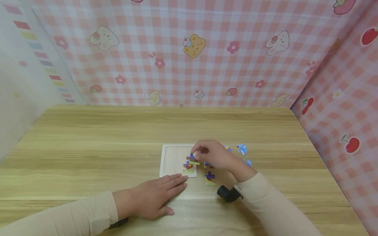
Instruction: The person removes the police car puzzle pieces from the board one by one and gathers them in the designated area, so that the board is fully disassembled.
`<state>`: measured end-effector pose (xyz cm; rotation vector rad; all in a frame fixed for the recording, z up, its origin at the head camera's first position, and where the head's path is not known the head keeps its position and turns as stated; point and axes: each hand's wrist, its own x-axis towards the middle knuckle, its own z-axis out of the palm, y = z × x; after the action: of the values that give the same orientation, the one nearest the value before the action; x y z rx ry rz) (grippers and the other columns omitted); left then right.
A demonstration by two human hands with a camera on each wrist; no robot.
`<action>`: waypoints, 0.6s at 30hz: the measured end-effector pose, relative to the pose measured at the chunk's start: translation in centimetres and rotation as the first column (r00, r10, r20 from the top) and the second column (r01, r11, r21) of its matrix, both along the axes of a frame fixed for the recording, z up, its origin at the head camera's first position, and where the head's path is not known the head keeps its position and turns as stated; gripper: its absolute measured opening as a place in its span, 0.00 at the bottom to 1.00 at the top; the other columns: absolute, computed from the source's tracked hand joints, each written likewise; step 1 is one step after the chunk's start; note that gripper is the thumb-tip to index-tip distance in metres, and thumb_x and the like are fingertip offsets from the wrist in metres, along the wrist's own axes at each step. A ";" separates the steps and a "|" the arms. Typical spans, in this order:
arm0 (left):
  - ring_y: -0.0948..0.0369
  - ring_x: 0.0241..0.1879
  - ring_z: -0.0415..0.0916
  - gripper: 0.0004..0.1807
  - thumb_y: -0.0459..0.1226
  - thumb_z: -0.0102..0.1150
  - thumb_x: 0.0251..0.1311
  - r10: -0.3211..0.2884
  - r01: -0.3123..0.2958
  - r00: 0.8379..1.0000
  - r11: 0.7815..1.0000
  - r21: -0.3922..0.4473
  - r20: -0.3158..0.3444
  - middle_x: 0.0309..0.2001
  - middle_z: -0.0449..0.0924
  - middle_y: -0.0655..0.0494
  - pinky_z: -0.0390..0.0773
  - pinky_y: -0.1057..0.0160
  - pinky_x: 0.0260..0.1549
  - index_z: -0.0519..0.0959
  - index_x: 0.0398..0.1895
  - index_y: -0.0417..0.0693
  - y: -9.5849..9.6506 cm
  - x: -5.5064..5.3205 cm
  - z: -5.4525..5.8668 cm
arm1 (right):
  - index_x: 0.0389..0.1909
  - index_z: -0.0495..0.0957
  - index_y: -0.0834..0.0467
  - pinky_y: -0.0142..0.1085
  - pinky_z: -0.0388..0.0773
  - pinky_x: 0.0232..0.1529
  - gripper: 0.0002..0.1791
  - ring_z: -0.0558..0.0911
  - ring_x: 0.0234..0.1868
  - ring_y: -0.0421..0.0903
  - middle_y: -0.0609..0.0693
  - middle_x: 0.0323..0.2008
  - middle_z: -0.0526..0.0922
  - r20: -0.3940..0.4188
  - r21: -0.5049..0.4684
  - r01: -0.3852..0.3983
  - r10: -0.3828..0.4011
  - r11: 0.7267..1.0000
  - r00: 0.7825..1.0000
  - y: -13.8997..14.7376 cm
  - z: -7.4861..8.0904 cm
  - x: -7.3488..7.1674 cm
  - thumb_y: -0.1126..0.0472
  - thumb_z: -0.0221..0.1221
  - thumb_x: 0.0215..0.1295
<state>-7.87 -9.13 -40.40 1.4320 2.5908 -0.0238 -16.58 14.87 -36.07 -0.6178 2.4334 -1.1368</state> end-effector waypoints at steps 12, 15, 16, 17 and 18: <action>0.57 0.74 0.48 0.39 0.57 0.47 0.67 0.009 -0.009 1.000 1.000 0.002 0.021 0.75 0.52 0.51 0.59 0.59 0.68 0.58 0.74 0.45 0.0 0.0 0.2 | 0.41 0.80 0.63 0.32 0.74 0.34 0.06 0.74 0.34 0.45 0.49 0.32 0.78 0.029 0.008 -0.005 0.005 1.000 1.000 4.3 -0.2 0.0 0.67 0.59 0.65; 0.57 0.75 0.46 0.38 0.57 0.46 0.67 0.021 -0.020 0.999 1.000 -0.018 0.036 0.76 0.51 0.52 0.58 0.59 0.68 0.57 0.74 0.46 0.0 0.0 0.2 | 0.40 0.80 0.64 0.31 0.74 0.36 0.06 0.75 0.34 0.43 0.49 0.31 0.78 0.049 0.011 -0.008 0.007 1.000 0.999 5.2 -0.4 0.0 0.69 0.58 0.64; 0.57 0.75 0.46 0.38 0.57 0.46 0.67 0.023 -0.022 0.999 1.000 -0.023 0.036 0.76 0.50 0.52 0.58 0.59 0.68 0.57 0.74 0.46 0.1 0.0 0.2 | 0.40 0.79 0.64 0.31 0.74 0.36 0.06 0.75 0.34 0.43 0.49 0.31 0.78 0.056 0.013 -0.006 0.006 1.000 0.998 5.5 -0.5 0.1 0.70 0.58 0.64; 0.58 0.75 0.46 0.38 0.57 0.46 0.68 0.023 -0.022 0.999 0.999 -0.025 0.036 0.76 0.50 0.53 0.57 0.59 0.68 0.57 0.74 0.46 0.1 0.0 0.2 | 0.40 0.79 0.64 0.30 0.74 0.36 0.05 0.75 0.34 0.42 0.49 0.31 0.78 0.063 0.016 -0.006 0.005 1.000 0.998 5.7 -0.6 0.1 0.70 0.58 0.64; 0.58 0.75 0.46 0.38 0.57 0.46 0.68 0.024 -0.023 0.999 0.999 -0.027 0.036 0.76 0.50 0.53 0.57 0.60 0.68 0.57 0.74 0.46 0.1 0.0 0.2 | 0.40 0.79 0.64 0.30 0.74 0.35 0.06 0.75 0.34 0.42 0.49 0.31 0.79 0.070 0.020 -0.005 0.003 1.000 0.998 6.0 -0.6 0.1 0.71 0.58 0.64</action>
<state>-7.87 -9.05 -40.21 1.3805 2.5682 -0.0286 -16.46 20.83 -36.71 -0.5670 2.3807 -1.1120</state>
